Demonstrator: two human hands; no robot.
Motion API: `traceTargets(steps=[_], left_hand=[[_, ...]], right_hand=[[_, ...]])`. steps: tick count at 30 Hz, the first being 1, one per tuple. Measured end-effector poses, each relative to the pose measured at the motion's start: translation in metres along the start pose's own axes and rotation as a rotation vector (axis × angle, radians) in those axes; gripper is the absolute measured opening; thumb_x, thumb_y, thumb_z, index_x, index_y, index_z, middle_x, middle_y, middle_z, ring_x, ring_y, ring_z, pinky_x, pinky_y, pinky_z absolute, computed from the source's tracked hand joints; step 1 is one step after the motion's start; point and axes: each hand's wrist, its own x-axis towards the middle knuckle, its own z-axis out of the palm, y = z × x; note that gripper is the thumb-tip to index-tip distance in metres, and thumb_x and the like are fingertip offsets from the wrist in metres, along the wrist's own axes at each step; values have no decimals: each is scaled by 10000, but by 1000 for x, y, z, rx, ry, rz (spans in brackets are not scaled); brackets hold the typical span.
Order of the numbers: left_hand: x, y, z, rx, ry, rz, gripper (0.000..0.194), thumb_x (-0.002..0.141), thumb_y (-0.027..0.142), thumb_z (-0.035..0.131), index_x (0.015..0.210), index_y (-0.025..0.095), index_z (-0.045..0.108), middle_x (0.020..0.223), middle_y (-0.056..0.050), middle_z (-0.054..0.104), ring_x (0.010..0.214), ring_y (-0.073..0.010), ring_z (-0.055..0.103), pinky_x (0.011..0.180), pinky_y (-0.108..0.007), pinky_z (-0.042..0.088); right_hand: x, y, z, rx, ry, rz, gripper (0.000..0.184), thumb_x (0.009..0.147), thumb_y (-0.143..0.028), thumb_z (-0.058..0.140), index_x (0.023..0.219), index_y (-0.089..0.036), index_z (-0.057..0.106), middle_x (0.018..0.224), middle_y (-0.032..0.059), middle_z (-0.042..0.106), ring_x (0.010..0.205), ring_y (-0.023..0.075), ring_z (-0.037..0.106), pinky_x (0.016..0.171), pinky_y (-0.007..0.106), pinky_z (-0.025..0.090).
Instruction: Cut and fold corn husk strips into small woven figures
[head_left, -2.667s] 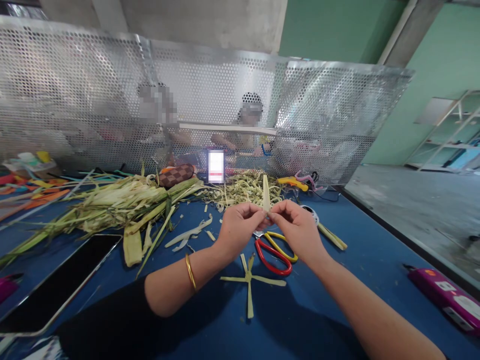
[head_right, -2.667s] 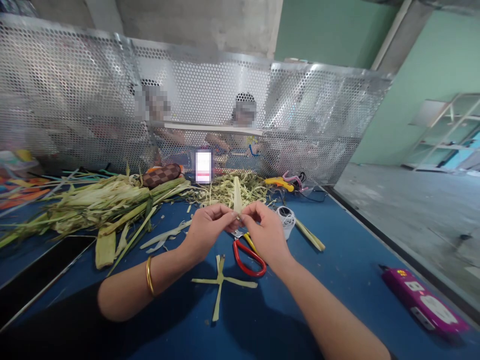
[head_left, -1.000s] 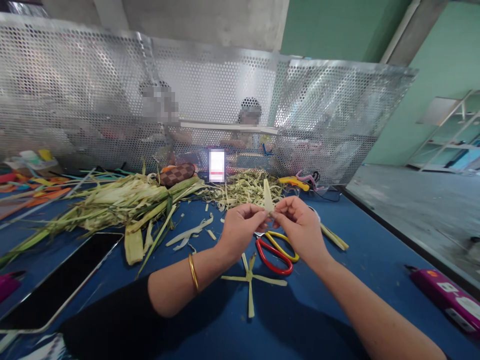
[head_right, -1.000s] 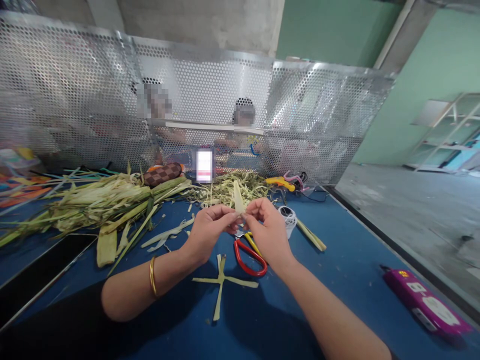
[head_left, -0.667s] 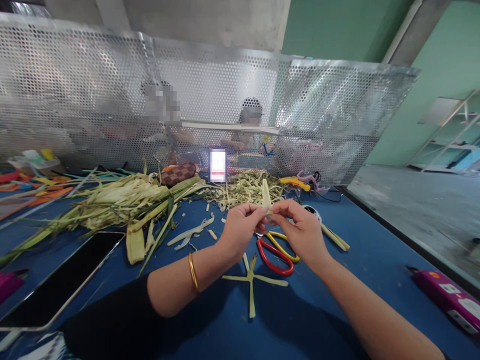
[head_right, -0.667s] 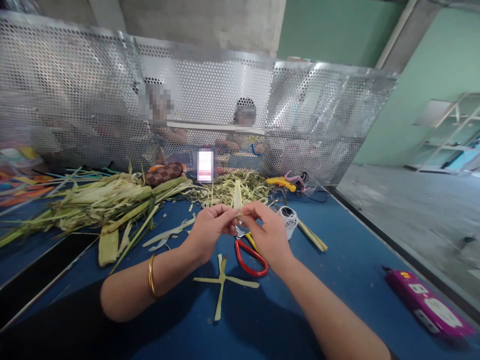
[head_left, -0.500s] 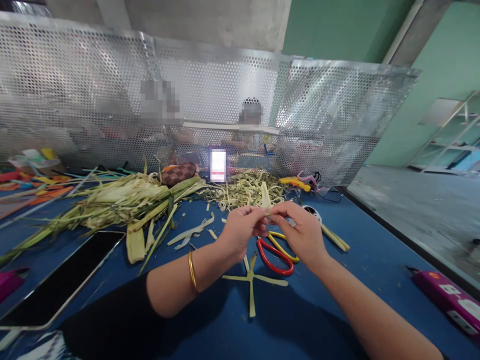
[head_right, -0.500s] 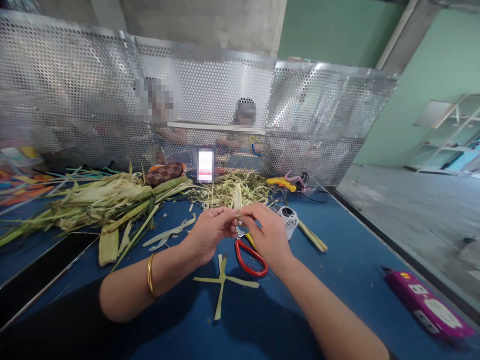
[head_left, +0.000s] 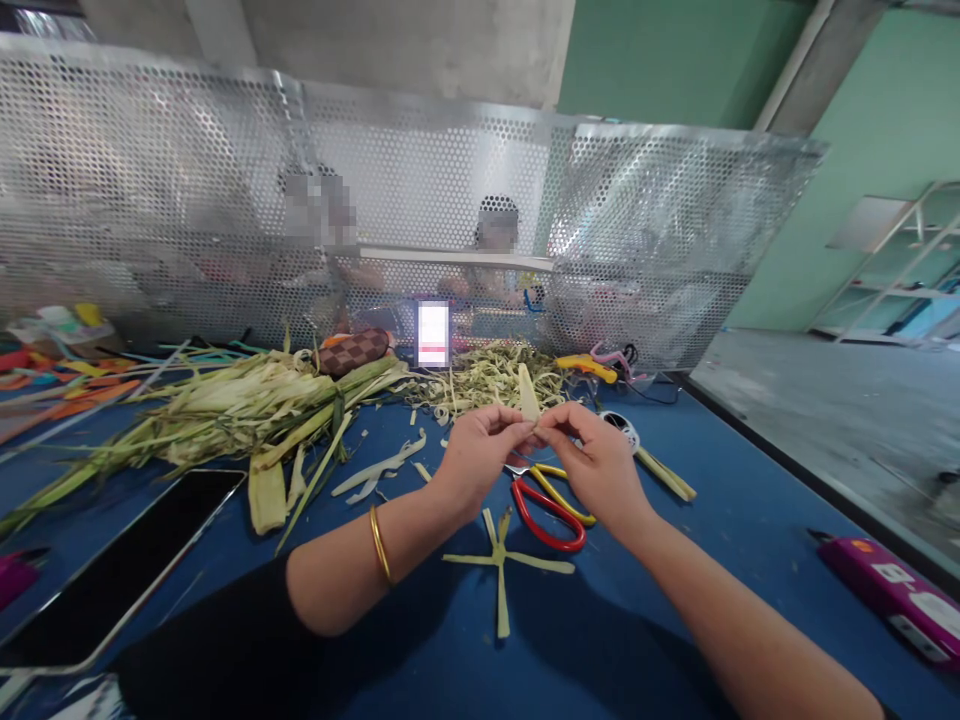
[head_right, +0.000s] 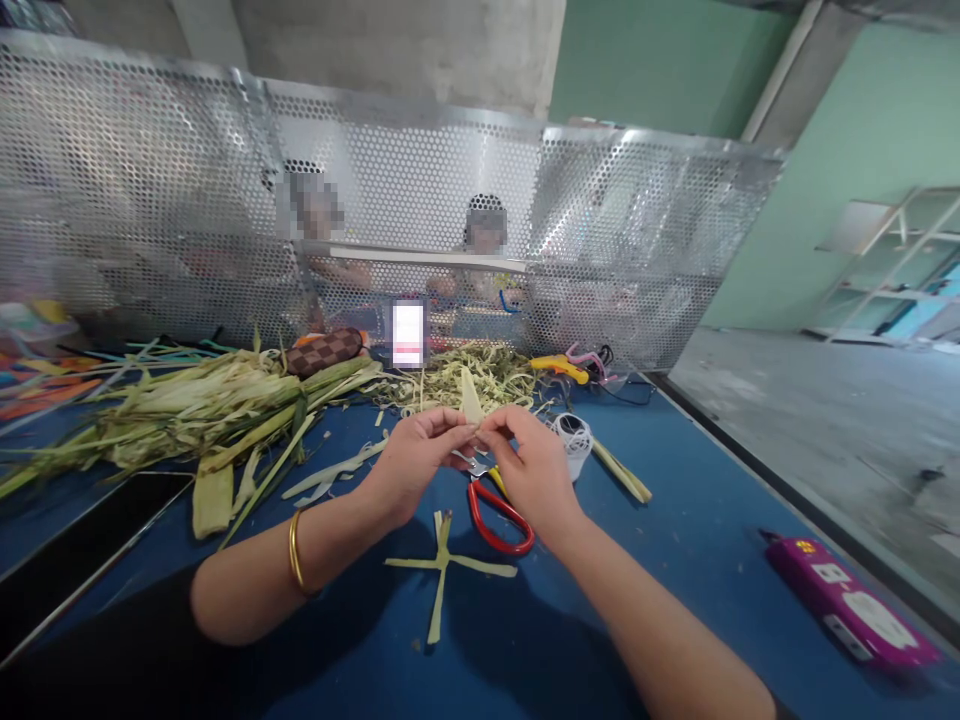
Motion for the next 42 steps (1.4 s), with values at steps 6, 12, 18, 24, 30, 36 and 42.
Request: traceTargets(steps=[6, 12, 18, 24, 30, 36, 42], left_hand=[[-1, -6, 2, 94, 66, 103, 79, 742, 197, 631, 693, 136, 616, 614, -14, 660, 556, -104, 589, 575, -218, 478], [1, -10, 2, 101, 87, 100, 106, 738, 201, 626, 650, 142, 610, 564, 6, 634, 524, -99, 578, 543, -205, 473], [-2, -11, 5, 80, 139, 65, 113, 739, 195, 621, 641, 141, 607, 553, 13, 624, 498, -88, 560, 537, -204, 473], [-1, -15, 4, 14, 99, 44, 99, 723, 216, 642, 676, 130, 631, 584, -7, 644, 543, -100, 585, 579, -219, 491], [0, -15, 3, -55, 68, -2, 130, 690, 240, 684, 690, 119, 637, 605, -26, 656, 537, -100, 583, 576, -220, 488], [-3, -10, 3, -191, 65, -90, 167, 689, 269, 688, 655, 119, 624, 605, -30, 630, 511, -84, 533, 528, -212, 465], [-4, -7, 2, -281, 34, -144, 144, 662, 228, 706, 651, 120, 612, 606, -12, 597, 520, -76, 515, 518, -202, 444]], right_hand=[[0, -1, 4, 153, 11, 147, 128, 816, -293, 572, 733, -195, 576, 670, 6, 613, 645, 157, 572, 627, 282, 456], [0, -2, 5, 172, 45, 194, 146, 789, -324, 593, 722, -194, 591, 639, -2, 604, 619, 154, 572, 599, 277, 458], [-2, -2, 6, 156, 41, 217, 150, 802, -333, 586, 737, -198, 577, 634, 1, 610, 599, 157, 582, 578, 279, 470], [-1, 4, 7, 235, 55, 279, 218, 783, -309, 610, 950, -209, 510, 682, -13, 615, 621, 169, 611, 631, 316, 505], [0, 6, 7, 277, 41, 263, 139, 769, -291, 622, 768, -212, 507, 650, -27, 563, 580, 142, 567, 575, 280, 477], [0, 0, 3, 165, 5, 62, 107, 823, -292, 581, 765, -208, 613, 714, 6, 643, 671, 161, 596, 656, 290, 479], [-2, 0, 1, 14, 7, -33, 142, 860, -273, 537, 767, -231, 635, 757, 15, 662, 723, 179, 602, 687, 297, 460]])
